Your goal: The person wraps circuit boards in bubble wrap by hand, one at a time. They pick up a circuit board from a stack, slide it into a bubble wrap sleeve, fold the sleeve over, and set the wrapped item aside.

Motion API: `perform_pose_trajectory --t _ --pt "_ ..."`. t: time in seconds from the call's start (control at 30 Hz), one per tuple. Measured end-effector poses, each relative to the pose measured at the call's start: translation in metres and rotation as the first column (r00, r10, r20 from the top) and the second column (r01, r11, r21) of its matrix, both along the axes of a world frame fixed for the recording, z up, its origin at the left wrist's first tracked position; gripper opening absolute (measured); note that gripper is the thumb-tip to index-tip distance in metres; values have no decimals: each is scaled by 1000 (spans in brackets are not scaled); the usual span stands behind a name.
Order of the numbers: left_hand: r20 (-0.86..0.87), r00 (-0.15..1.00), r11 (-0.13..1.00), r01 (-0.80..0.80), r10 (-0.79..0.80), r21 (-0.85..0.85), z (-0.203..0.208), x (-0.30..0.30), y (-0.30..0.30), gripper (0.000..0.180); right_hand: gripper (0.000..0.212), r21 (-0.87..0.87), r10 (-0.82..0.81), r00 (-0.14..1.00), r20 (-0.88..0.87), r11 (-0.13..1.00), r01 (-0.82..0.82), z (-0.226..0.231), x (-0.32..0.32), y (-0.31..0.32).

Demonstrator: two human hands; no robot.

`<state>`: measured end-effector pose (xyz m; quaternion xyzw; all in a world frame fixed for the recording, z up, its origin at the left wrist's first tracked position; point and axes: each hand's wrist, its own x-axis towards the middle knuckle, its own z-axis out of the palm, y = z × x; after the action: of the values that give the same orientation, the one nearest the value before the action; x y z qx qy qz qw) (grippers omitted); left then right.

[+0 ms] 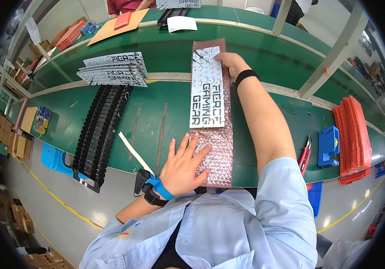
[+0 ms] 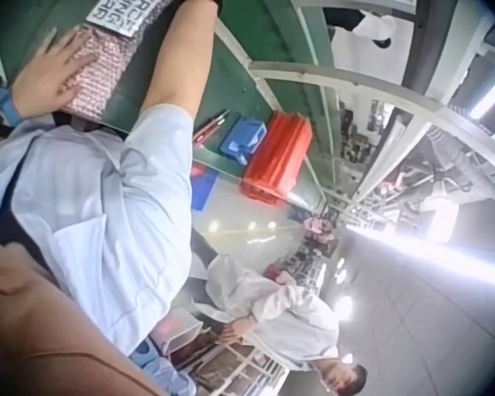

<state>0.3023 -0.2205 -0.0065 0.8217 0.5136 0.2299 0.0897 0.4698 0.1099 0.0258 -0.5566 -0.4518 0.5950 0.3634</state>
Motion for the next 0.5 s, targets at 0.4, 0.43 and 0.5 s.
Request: perform_pose_trajectory --t 0.4,0.43,0.5 --pt "-3 1000 1000 8 -8 4 -2 -1 -3 55 33 408 125 988 -92 910 -77 83 11 -40" --pt "-6 1000 1000 6 -6 2 -3 -1 -3 55 34 461 153 987 -45 880 -116 95 13 -45" --pt "-7 1000 1000 13 -13 -5 -5 -1 -3 55 33 510 164 986 7 848 -145 115 19 -56"
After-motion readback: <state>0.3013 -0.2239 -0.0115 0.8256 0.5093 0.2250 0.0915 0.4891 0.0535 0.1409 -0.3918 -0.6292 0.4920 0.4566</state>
